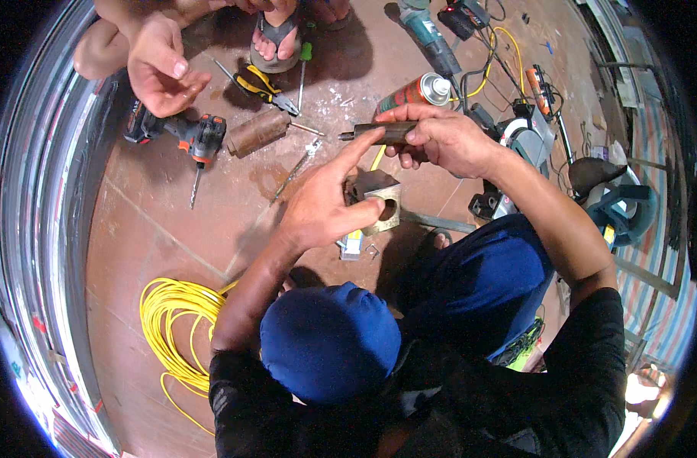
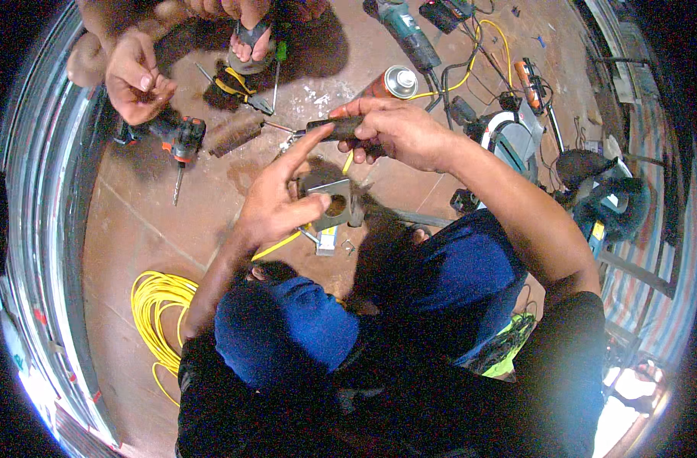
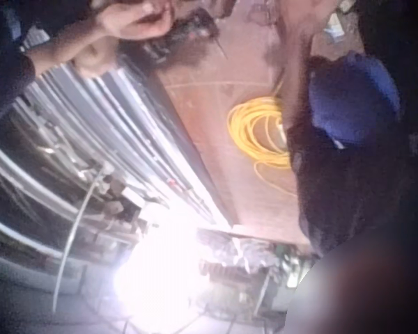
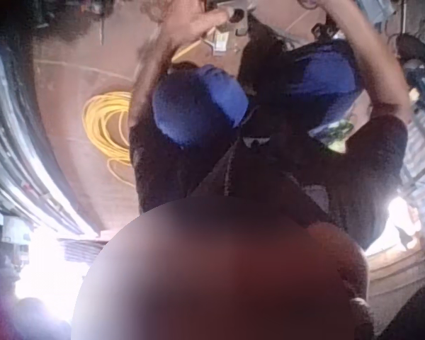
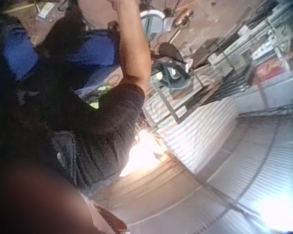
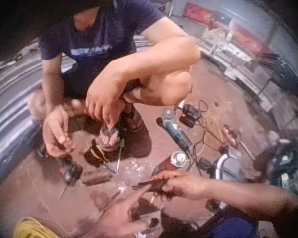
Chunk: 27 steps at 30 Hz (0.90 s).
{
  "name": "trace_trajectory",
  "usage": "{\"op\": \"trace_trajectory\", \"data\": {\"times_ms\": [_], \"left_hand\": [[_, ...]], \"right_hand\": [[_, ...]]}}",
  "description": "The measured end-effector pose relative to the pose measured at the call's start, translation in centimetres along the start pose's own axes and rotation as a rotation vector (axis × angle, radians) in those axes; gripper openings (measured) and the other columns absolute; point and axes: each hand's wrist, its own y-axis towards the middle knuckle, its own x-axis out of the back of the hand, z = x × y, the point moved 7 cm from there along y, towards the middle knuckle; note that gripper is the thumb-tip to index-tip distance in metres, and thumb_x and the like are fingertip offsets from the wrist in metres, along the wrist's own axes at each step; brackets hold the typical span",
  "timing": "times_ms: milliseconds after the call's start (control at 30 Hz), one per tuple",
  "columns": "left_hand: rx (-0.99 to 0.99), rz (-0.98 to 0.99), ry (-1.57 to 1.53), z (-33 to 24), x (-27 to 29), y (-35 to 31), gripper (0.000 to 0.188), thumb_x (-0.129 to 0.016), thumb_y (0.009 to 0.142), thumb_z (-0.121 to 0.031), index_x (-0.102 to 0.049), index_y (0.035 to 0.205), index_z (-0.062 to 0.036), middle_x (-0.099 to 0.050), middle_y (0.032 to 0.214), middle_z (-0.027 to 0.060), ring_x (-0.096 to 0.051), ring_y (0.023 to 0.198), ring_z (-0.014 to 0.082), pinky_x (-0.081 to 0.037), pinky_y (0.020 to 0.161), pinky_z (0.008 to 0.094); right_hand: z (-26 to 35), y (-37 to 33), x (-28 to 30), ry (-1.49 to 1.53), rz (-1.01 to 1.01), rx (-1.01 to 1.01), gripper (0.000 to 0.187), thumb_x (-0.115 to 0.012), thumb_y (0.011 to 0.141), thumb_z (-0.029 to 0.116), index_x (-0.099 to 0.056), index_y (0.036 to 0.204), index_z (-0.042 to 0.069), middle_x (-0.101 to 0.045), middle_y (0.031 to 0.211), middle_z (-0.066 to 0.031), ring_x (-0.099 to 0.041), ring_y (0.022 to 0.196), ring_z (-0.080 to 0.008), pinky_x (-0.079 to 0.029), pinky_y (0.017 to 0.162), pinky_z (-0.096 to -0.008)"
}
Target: The person sits on the floor and assembles a cylindrical metal part with a square metal block. They use a hammer to tap the components together, apply lubricant from a spray can, and wipe the assembly with a yellow cloth. The person repeatedly fits and removes the parts to check the connection.
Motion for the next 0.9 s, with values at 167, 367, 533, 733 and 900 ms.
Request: {"op": "trace_trajectory", "data": {"times_ms": [167,367,533,733,900], "left_hand": [[0.093,0.084,0.187,-1.8,-1.0,1.9,0.088,-0.075,0.072,-0.030,-0.039,0.150,-0.0136,-0.072,0.095,0.0228,-0.070,0.090,0.0432,-0.054,0.084,0.0470],[0.096,0.107,0.232,-2.7,-1.9,2.2,0.083,-0.073,0.073,-0.026,-0.041,0.149,-0.0159,-0.072,0.090,0.0204,-0.070,0.085,0.0362,-0.054,0.079,0.0454],[0.262,0.048,0.193,-1.1,-0.5,1.3,0.080,-0.073,0.072,-0.029,-0.046,0.146,-0.0181,-0.069,0.082,0.0188,-0.070,0.074,0.0329,-0.053,0.074,0.0435],[0.123,-0.176,-0.140,0.3,0.0,0.2,0.069,-0.071,0.082,-0.014,-0.046,0.146,-0.0052,-0.071,0.090,0.0133,-0.068,0.079,0.0190,-0.054,0.074,0.0329],[0.078,-0.485,-0.452,3.6,0.2,1.0,0.062,-0.070,0.090,-0.005,-0.044,0.144,0.0062,-0.069,0.105,0.0120,-0.067,0.087,0.0138,-0.055,0.073,0.0257]], "right_hand": [[0.2,-0.4,0.8,0.047,-0.002,0.051,0.058,-0.052,0.086,0.015,-0.047,0.141,-0.003,-0.066,0.105,-0.0130,-0.059,0.084,-0.0179,-0.047,0.076,-0.0304],[0.7,-0.6,0.9,-0.031,-0.044,0.066,0.056,-0.051,0.086,0.012,-0.049,0.139,-0.003,-0.066,0.105,-0.0120,-0.060,0.084,-0.0173,-0.047,0.077,-0.0304],[1.4,-1.1,1.3,-0.151,-0.118,0.108,0.055,-0.052,0.086,0.014,-0.052,0.139,0.000,-0.068,0.098,-0.0081,-0.062,0.080,-0.0149,-0.049,0.070,-0.0289],[0.9,-1.3,1.0,0.069,-0.209,0.082,0.026,-0.054,0.093,0.019,-0.059,0.116,0.008,-0.066,0.090,-0.0061,-0.057,0.070,-0.0124,-0.046,0.061,-0.0271],[0.6,-2.7,0.3,0.427,-0.334,-0.146,0.021,-0.055,0.100,0.032,-0.059,0.097,0.012,-0.058,0.071,0.0010,-0.045,0.053,-0.0091,-0.039,0.050,-0.0259]]}}
